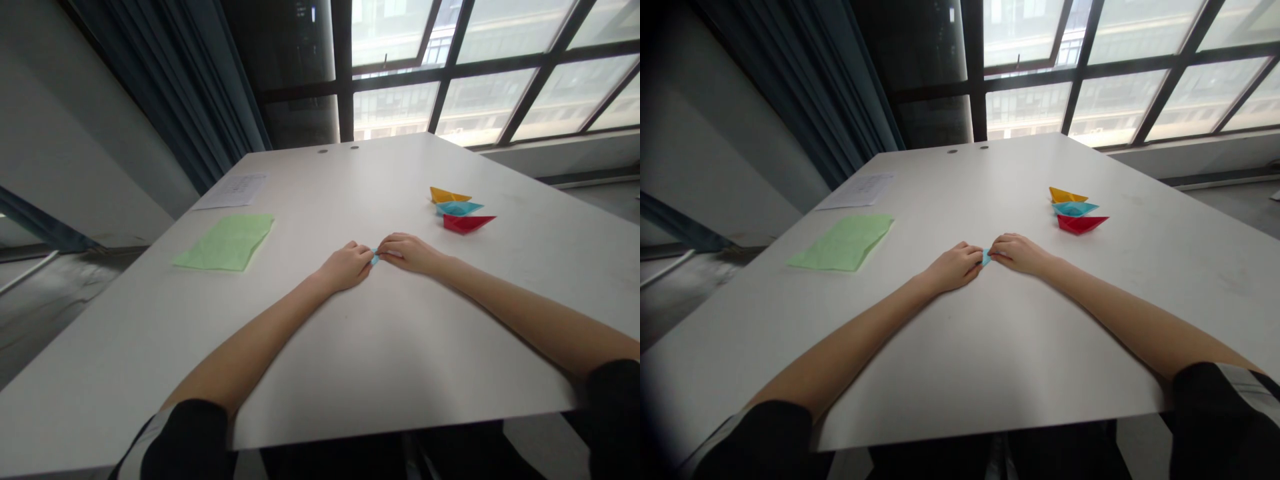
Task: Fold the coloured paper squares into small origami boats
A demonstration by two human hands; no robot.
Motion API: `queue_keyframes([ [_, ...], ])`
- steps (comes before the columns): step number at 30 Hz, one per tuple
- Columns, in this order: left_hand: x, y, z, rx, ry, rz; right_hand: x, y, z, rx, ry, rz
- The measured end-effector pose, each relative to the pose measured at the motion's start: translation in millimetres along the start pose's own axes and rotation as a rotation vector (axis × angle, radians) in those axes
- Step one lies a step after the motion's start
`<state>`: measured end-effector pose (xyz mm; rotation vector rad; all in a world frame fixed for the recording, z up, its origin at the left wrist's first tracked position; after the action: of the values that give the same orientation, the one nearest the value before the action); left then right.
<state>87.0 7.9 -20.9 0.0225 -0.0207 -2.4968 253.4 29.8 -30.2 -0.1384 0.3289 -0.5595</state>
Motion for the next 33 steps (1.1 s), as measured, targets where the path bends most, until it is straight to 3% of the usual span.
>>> queue_keyframes([
  [10,0,20,14.9,-0.038,-0.174,0.357,0,0,0,0.014,0.006,-0.021],
  [33,5,15,13.8,-0.074,-0.096,0.595,-3,-5,-3,-0.06,0.078,-0.078],
])
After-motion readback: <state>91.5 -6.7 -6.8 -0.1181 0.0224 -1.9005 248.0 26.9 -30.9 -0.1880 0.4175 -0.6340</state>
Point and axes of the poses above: each hand's wrist, its own x-axis away from the middle knuckle, its own z-axis out of the back of the hand, y = z × x, the point moved 3 cm from there along -x, towards the middle knuckle, and after that the axes turned 10 degrees about -y, right-handed, at the moved point
